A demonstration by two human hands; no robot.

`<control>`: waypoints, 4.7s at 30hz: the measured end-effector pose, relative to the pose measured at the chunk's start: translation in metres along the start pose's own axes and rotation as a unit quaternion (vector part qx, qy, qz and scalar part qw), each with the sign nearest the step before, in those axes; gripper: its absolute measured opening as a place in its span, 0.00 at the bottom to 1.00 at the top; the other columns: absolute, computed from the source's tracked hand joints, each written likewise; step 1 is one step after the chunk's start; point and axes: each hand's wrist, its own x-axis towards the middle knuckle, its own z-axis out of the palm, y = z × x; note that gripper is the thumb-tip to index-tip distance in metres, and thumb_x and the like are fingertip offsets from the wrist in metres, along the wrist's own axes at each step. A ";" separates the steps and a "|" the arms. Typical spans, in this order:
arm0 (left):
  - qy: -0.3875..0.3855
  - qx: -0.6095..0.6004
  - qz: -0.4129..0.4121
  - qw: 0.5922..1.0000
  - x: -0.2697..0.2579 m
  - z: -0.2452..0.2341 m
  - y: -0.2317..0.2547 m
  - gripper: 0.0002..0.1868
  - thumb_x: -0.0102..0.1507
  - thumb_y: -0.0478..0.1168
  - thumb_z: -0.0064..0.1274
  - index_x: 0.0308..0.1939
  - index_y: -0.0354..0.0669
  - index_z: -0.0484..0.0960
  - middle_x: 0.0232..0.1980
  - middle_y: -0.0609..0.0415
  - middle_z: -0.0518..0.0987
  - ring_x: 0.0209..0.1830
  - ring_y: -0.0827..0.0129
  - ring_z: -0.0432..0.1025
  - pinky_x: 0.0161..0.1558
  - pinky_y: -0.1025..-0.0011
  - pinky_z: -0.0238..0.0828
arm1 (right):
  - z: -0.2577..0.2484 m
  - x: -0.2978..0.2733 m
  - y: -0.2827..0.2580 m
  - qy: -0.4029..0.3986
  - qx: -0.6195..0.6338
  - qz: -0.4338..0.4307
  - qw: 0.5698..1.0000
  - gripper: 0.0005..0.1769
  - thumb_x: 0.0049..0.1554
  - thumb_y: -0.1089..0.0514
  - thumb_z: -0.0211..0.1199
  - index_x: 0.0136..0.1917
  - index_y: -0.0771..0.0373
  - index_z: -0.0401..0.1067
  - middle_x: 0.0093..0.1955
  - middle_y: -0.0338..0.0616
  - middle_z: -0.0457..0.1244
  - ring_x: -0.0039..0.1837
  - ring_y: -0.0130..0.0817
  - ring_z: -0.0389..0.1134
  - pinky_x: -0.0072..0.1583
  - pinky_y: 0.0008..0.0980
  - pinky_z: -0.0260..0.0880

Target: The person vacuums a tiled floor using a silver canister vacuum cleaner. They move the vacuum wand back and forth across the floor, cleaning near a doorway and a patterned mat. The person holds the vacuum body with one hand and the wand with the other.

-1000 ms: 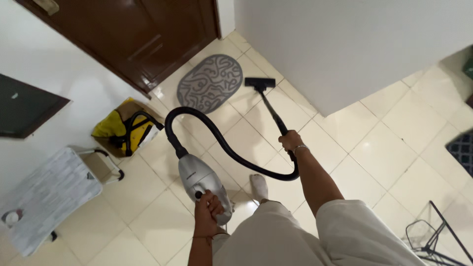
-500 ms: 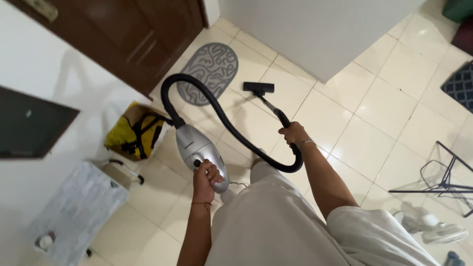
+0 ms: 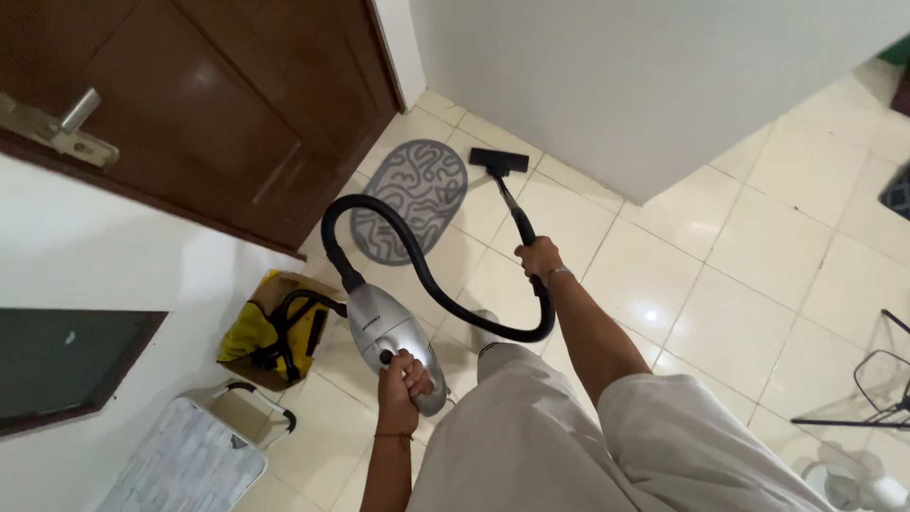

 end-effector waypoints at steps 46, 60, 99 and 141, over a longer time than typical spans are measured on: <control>-0.172 0.157 -0.142 0.962 0.246 0.044 0.234 0.15 0.60 0.44 0.48 0.24 0.49 0.59 0.18 0.62 0.56 0.16 0.74 0.50 0.26 0.68 0.55 | 0.101 0.015 -0.155 0.109 0.101 0.107 0.983 0.16 0.58 0.57 0.60 0.50 0.75 0.70 0.34 0.49 0.65 0.32 0.36 0.66 0.33 0.37 0.71; -0.143 0.134 -0.128 0.972 0.161 0.138 0.039 0.14 0.60 0.43 0.48 0.25 0.49 0.60 0.18 0.63 0.54 0.15 0.74 0.49 0.24 0.68 0.54 | -0.052 0.003 0.080 0.151 -0.119 0.004 0.981 0.21 0.54 0.50 0.65 0.55 0.68 0.73 0.42 0.61 0.70 0.39 0.47 0.72 0.44 0.40 0.72; -0.166 0.195 -0.168 0.952 0.013 0.300 -0.306 0.15 0.61 0.43 0.47 0.23 0.49 0.61 0.18 0.64 0.55 0.16 0.75 0.50 0.24 0.69 0.53 | -0.395 -0.010 0.379 0.289 -0.074 0.119 0.947 0.24 0.52 0.41 0.66 0.54 0.58 0.74 0.49 0.57 0.70 0.54 0.57 0.72 0.57 0.53 0.72; -0.087 0.072 -0.144 0.983 -0.050 0.370 -0.398 0.14 0.59 0.43 0.47 0.23 0.49 0.60 0.17 0.62 0.54 0.15 0.75 0.49 0.24 0.69 0.53 | -0.483 0.056 0.444 0.220 -0.153 0.034 0.963 0.19 0.53 0.49 0.64 0.51 0.65 0.74 0.47 0.65 0.70 0.52 0.63 0.72 0.56 0.53 0.73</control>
